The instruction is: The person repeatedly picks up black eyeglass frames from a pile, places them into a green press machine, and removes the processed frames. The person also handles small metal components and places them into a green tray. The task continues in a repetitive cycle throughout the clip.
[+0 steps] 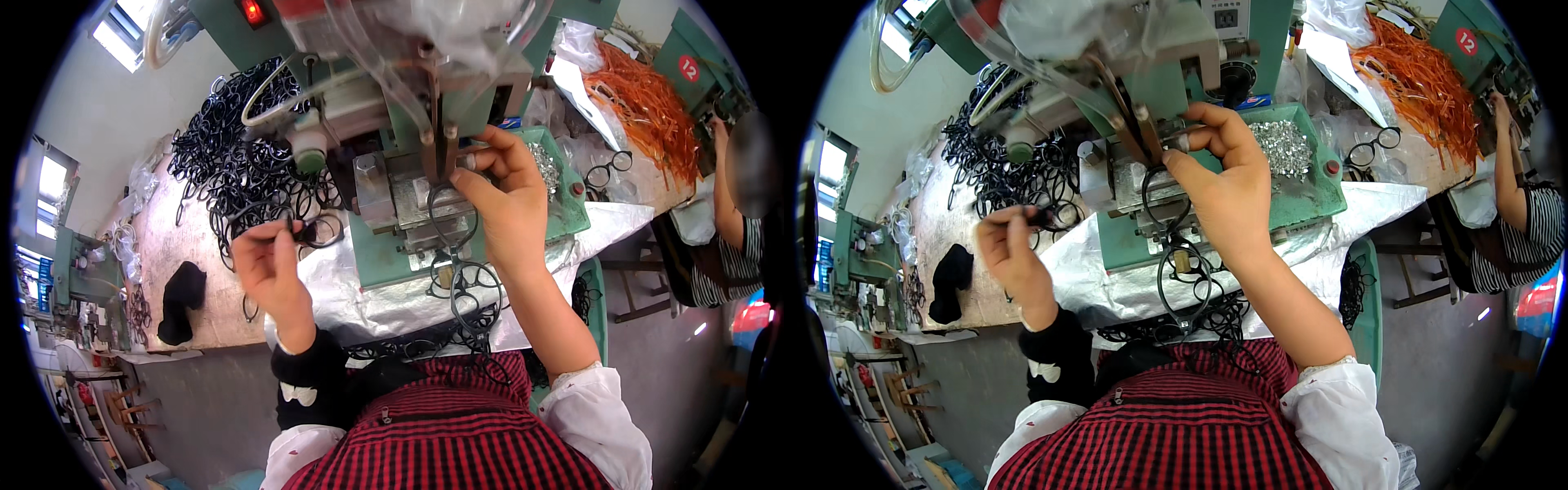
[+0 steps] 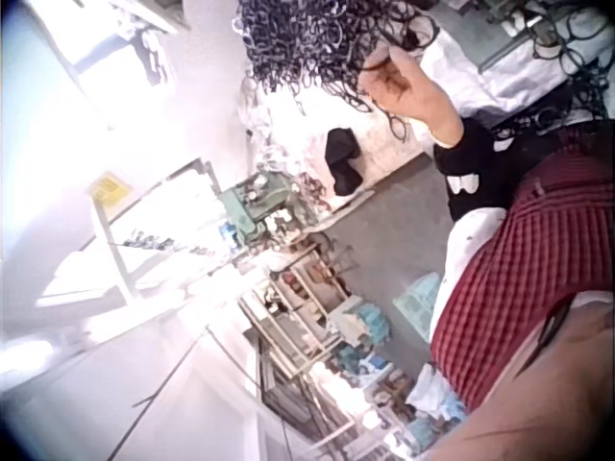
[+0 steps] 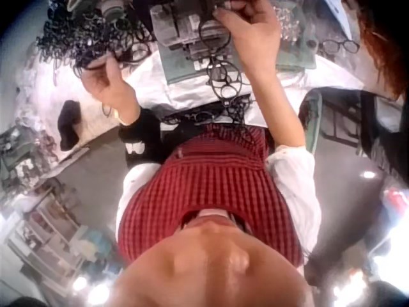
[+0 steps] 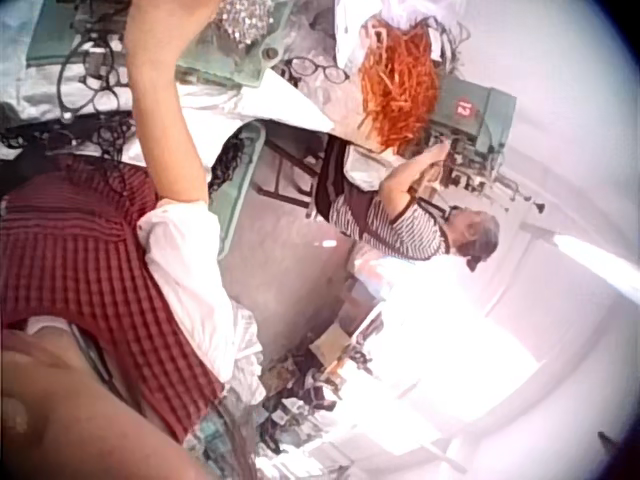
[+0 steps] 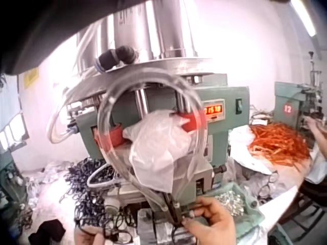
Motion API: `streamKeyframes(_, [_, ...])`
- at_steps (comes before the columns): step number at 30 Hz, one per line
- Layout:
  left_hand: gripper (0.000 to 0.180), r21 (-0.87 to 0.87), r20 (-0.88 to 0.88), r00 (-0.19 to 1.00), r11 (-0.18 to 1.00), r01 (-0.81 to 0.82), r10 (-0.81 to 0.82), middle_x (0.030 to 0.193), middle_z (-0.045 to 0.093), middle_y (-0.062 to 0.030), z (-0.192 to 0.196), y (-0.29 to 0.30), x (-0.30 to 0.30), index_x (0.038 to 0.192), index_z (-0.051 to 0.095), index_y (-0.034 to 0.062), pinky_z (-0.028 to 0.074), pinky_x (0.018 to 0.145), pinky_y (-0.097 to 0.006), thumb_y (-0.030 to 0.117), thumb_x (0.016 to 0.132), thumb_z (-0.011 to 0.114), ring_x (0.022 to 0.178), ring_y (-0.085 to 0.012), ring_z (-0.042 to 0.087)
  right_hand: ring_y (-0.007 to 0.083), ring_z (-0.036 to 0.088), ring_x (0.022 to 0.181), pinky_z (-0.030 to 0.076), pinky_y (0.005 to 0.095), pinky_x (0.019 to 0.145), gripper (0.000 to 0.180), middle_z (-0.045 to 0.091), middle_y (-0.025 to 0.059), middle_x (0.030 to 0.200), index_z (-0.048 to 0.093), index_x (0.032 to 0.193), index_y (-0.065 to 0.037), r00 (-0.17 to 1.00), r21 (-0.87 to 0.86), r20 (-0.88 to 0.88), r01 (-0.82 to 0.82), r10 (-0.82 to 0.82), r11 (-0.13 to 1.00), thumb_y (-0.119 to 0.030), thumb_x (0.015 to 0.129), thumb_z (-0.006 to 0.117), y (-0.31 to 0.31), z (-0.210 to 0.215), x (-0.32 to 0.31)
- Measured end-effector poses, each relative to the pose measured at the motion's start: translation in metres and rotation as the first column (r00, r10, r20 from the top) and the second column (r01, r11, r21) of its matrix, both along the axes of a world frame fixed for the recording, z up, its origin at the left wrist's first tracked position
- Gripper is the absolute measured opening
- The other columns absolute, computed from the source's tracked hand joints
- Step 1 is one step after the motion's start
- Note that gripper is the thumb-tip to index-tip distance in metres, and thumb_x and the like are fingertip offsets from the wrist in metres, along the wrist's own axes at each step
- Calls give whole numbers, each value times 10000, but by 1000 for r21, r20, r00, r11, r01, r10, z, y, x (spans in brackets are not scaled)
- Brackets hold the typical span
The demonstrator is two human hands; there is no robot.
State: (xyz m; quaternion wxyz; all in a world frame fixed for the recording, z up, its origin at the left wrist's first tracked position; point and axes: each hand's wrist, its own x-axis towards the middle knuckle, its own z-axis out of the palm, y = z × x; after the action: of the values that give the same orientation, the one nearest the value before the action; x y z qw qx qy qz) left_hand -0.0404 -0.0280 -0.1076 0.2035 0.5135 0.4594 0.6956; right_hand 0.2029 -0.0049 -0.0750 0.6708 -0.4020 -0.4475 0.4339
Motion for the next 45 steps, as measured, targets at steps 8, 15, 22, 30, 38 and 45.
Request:
streamKeyframes(8, [140, 397, -214, 948, 867, 303, -234, 1010, 645, -201, 111, 32, 34, 1076, 515, -44, 597, 790, -403, -37, 937, 529, 866, -244, 661, 98, 613, 926, 464, 241, 851, 424, 684, 67, 978, 557, 1248, 23, 976, -46, -199, -95, 84, 994, 44, 837, 660, -12, 33, -12])
streamKeyframes(15, [179, 369, -870, 493, 657, 657, -4, 993, 659, -101, 72, 2, 59, 797, 613, 100, 595, 715, -382, 105, 661, 728, 804, -248, 629, 141, 606, 1039, 440, 304, 975, 467, 651, 48, 1132, 588, 1282, -45, 971, -13, 237, -9, 12, 1000, 3, 823, 665, -15, 18, 35])
streamKeyframes(22, [178, 309, -916, 400, 603, 736, -18, 1010, 689, -94, 69, 11, 76, 801, 620, 75, 591, 591, -346, 38, 655, 715, 760, -259, 653, 130, 583, 892, 458, 271, 812, 291, 649, 32, 1003, 655, 1131, -37, 717, 65, 540, 485, -440, 872, -24, 840, 659, -27, -68, 124])
streamKeyframes(30, [226, 2, -916, 312, 774, 633, -253, 1009, 687, -83, 101, -22, 83, 899, 690, 104, 560, 720, -355, 91, 674, 708, 876, -232, 629, 310, 624, 921, 484, 415, 832, 154, 679, 99, 891, 707, 845, -68, 312, 145, 907, 402, -284, 904, -126, 715, 767, -36, -70, 120])
streamKeyframes(38, [258, -102, -865, 316, 754, 649, -389, 1051, 700, -93, 174, -81, 69, 1023, 714, 92, 531, 768, -325, 93, 765, 694, 926, -220, 639, 314, 624, 812, 491, 419, 746, 80, 675, 85, 802, 708, 798, -71, 308, 232, 865, 455, -396, 860, -114, 741, 744, -25, -75, 105])
streamKeyframes(45, [230, -139, -891, 259, 767, 627, -373, 1039, 707, -100, 173, -83, 71, 1045, 704, 36, 520, 795, -309, 56, 818, 668, 925, -203, 648, 234, 647, 741, 497, 344, 692, 106, 680, 85, 802, 706, 887, -59, 608, 37, 691, 510, -391, 859, -90, 786, 718, -23, -74, 98])
